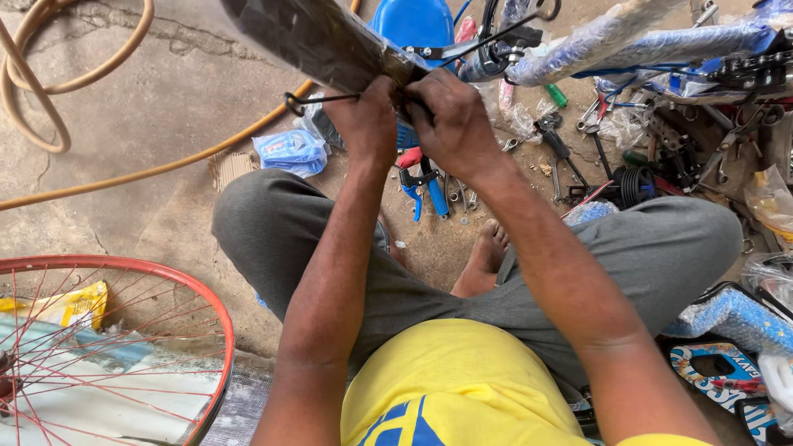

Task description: The person sits on the floor and uses a wrench to tighten bolts on the bicycle handlebar stem. They then remove plastic wrapping from the handlebar and adjust the brake cable.

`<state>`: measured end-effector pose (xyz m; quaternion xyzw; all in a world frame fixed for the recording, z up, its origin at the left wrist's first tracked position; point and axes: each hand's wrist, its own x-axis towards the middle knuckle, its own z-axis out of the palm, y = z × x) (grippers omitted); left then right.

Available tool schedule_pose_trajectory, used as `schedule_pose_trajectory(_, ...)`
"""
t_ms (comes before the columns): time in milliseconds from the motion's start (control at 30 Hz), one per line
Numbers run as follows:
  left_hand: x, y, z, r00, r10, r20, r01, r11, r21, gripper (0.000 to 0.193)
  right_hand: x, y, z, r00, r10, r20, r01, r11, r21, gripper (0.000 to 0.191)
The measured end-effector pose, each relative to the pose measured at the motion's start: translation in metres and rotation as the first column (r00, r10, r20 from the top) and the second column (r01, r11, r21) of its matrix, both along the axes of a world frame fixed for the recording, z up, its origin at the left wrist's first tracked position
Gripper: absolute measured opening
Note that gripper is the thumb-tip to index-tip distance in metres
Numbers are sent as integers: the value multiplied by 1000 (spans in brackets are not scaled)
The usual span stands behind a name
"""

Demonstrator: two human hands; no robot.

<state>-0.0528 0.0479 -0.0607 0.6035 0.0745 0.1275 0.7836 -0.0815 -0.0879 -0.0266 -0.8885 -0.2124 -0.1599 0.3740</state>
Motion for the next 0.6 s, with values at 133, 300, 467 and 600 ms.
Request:
schedule_pose_trajectory(133, -5, -7, -1, 999, -29, -24, 31, 995, 94, 8, -1, -12, 10, 997, -27, -67, 18, 992, -126, 9)
schedule_pose_trajectory(300, -5, -6, -5, 999, 30, -15, -29, 996, 90, 10, -2, 0, 12, 991, -91, -97, 77, 987, -142, 13)
schedule_pose_trajectory(467, -6, 25, -9, 981, 128, 145, -141, 986, 84, 7, -5, 42, 22, 998, -42, 52, 39, 997, 62, 10)
schedule_pose_trajectory(600, -3, 100, -1, 955, 247, 163, -258, 965, 48, 13, -5, 74, 34, 982, 7, 189, -34, 989, 142, 11)
